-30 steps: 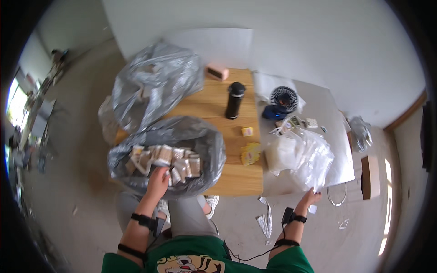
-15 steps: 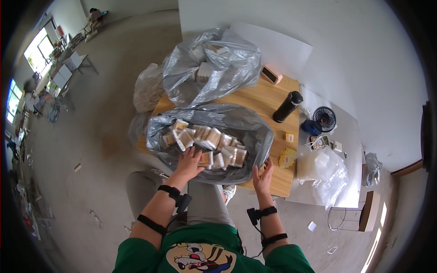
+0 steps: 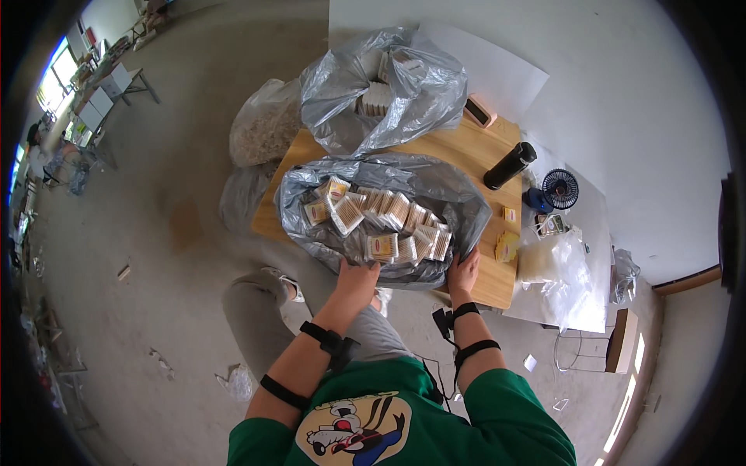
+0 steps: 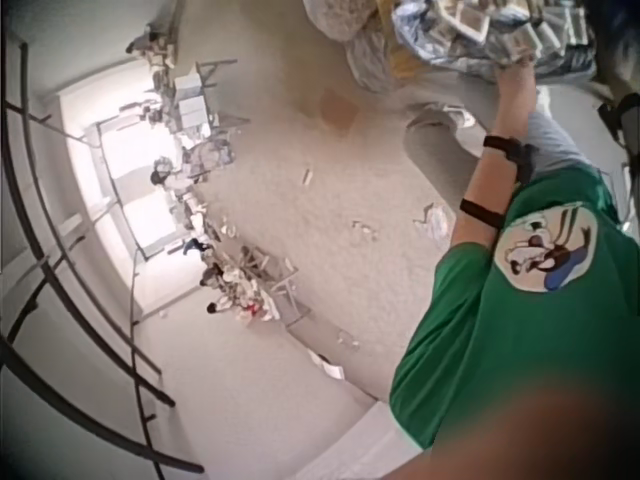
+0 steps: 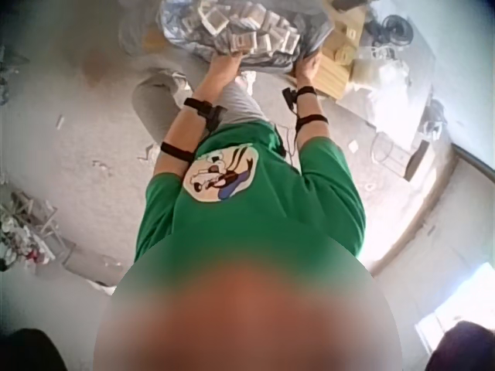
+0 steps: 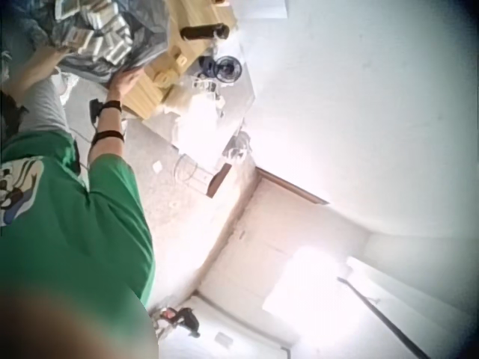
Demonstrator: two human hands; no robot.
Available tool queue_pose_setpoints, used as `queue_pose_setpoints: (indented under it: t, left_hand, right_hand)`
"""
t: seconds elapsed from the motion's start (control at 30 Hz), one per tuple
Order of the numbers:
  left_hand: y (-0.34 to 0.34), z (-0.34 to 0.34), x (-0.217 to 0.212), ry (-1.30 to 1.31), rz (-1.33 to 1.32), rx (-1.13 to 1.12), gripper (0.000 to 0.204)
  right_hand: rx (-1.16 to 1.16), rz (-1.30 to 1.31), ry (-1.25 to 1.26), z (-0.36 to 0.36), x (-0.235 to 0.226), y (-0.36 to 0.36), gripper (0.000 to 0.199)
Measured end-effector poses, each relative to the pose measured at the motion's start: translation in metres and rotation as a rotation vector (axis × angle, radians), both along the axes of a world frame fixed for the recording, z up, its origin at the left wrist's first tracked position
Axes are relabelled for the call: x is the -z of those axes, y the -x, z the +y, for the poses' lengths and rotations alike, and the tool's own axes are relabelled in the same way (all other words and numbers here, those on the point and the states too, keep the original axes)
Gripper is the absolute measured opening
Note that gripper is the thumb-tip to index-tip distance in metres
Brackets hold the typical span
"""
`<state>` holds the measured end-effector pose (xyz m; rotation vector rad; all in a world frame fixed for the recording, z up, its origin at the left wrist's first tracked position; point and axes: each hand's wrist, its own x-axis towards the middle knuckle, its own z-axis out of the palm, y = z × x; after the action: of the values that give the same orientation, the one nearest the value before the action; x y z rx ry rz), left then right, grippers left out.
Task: The person is manually sorting and packaging small cotton-tipped swabs into small individual plastic bags and larger containers.
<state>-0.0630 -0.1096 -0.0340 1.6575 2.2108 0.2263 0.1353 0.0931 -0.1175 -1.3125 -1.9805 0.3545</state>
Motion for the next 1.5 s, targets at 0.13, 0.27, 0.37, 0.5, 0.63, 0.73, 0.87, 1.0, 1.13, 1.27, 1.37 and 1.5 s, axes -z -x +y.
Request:
queue_pose_setpoints:
  t: [0.13, 0.27, 0.37, 0.5, 0.63, 0.73, 0.87, 1.0, 1.13, 1.27, 1.37, 1.5]
  left_hand:
    - [-0.010, -0.005, -0.001, -0.027, 0.009, 0.032, 0.028]
    - [-0.020, -0.013, 0.003, -0.068, 0.036, 0.040, 0.014]
    - [-0.025, -0.013, -0.002, -0.059, 0.050, 0.101, 0.020]
    - [-0.033, -0.013, -0.003, -0.021, 0.025, 0.160, 0.028]
    - [-0.039, -0.017, -0.002, -0.105, -0.001, 0.135, 0.018]
    - [-0.043, -0.018, 0.000, -0.149, -0.028, 0.097, 0.019]
    - [-0.048, -0.014, -0.003, -0.139, 0.010, 0.097, 0.021]
    - [-0.054, -0.012, -0.007, -0.116, 0.039, 0.137, 0.021]
    - [-0.057, -0.011, -0.010, -0.103, 0.016, 0.149, 0.020]
    - [-0.050, -0.013, -0.013, -0.073, -0.024, 0.124, 0.010]
    - [-0.053, -0.004, -0.016, -0.053, -0.114, 0.128, 0.012]
    - [-0.038, 0.008, -0.008, -0.105, -0.293, 0.057, 0.021]
  right_hand:
    - [0.026, -0.047, -0.041, 0.001, 0.006, -0.003, 0.049]
    - [0.017, -0.016, 0.036, -0.002, 0.001, -0.004, 0.050]
    - [0.046, 0.015, 0.020, 0.000, 0.006, -0.006, 0.050]
    - [0.061, 0.080, 0.059, 0.010, 0.013, -0.015, 0.051]
    - [0.108, 0.239, 0.196, 0.019, 0.007, -0.026, 0.048]
    - [0.102, 0.377, 0.292, 0.026, 0.000, -0.040, 0.046]
    - [0.128, 0.441, 0.352, 0.030, 0.012, -0.072, 0.045]
    - [0.130, 0.468, 0.397, 0.022, 0.009, -0.085, 0.045]
    - [0.174, 0.391, 0.238, 0.008, -0.012, -0.080, 0.049]
    - [0.037, 0.064, -0.278, -0.029, -0.074, -0.047, 0.048]
    - [-0.279, 0.030, -0.166, -0.040, -0.091, -0.027, 0.042]
    - [-0.640, 0.003, 0.068, -0.060, -0.095, 0.030, 0.037]
